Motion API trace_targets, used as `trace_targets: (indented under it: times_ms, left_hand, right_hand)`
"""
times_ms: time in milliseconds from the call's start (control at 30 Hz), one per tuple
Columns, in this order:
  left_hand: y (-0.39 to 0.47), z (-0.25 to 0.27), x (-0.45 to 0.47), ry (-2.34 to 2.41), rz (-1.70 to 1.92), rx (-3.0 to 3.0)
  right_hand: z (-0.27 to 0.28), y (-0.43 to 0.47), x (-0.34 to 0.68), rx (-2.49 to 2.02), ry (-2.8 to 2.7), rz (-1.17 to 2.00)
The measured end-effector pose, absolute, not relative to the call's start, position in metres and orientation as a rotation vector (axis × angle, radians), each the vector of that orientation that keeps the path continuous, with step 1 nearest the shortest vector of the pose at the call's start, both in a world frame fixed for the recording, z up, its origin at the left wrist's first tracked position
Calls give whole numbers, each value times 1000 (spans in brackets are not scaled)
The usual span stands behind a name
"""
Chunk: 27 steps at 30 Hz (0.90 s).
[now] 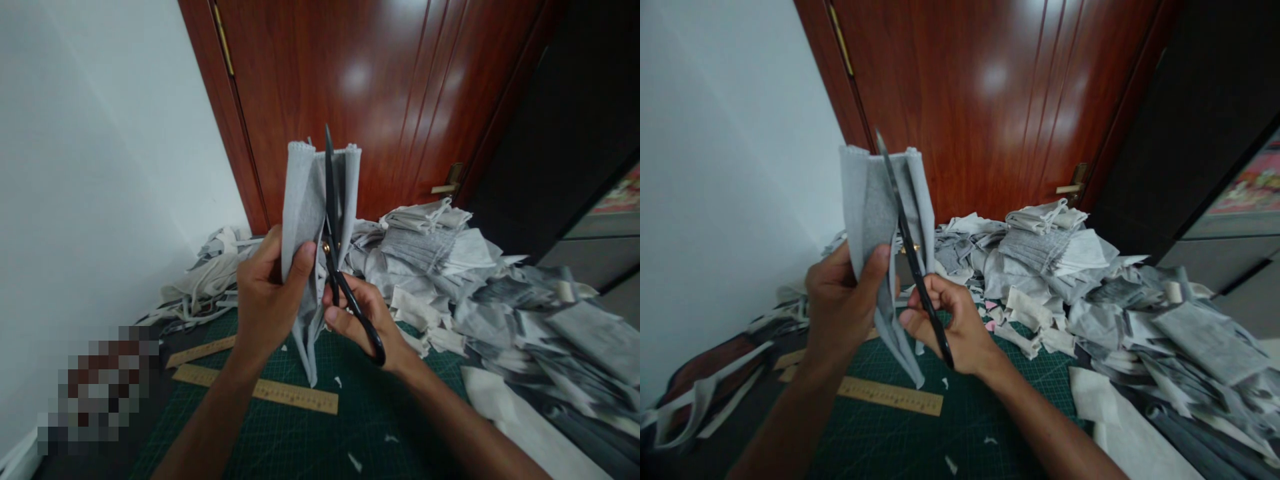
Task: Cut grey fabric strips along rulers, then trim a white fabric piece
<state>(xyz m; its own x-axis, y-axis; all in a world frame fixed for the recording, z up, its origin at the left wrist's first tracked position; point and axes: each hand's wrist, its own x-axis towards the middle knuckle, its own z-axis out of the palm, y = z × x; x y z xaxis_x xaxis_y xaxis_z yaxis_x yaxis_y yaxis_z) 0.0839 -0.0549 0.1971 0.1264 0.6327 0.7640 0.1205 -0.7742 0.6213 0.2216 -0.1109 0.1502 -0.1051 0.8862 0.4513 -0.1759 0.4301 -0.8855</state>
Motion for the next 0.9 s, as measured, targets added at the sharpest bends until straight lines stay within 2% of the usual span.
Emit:
trace_targets:
  times_ms: [300,900]
  left_hand:
    - [-51,198,83,757,1721,1991]
    - [-50,198,80,731,1647,1981]
  right_hand:
    - [153,-111,221,-716,-1397,919]
    - [149,-108,219,-740,-1347,951]
